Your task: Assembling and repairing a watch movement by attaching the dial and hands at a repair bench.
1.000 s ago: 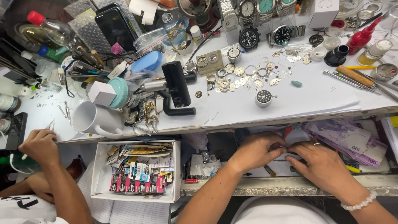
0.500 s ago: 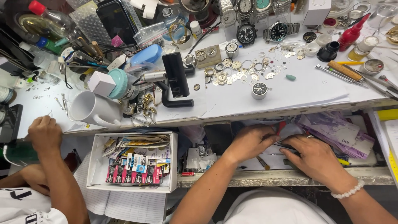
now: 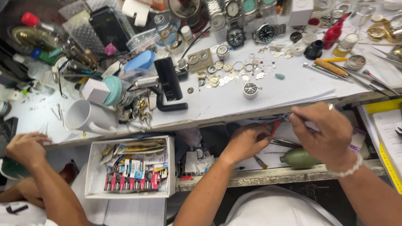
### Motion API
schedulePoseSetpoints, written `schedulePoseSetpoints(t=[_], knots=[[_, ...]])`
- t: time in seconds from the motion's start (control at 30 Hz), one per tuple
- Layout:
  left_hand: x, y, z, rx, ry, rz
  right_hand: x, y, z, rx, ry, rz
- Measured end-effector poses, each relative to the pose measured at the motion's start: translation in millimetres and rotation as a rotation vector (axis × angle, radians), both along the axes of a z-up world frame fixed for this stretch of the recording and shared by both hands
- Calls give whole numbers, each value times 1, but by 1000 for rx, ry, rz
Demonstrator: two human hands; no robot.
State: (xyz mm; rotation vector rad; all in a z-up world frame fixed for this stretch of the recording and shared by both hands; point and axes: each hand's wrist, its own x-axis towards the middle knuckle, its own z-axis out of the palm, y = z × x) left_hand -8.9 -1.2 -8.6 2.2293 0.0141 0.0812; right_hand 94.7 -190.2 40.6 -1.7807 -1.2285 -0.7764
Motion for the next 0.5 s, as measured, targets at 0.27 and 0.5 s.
schedulePoseSetpoints(t=[0.27,0.5], knots=[[6,-6,7,-49,100,21,79,51,21,220,92,-5],[11,-7,9,-74,31,37,89,55,15,198,361,-6]])
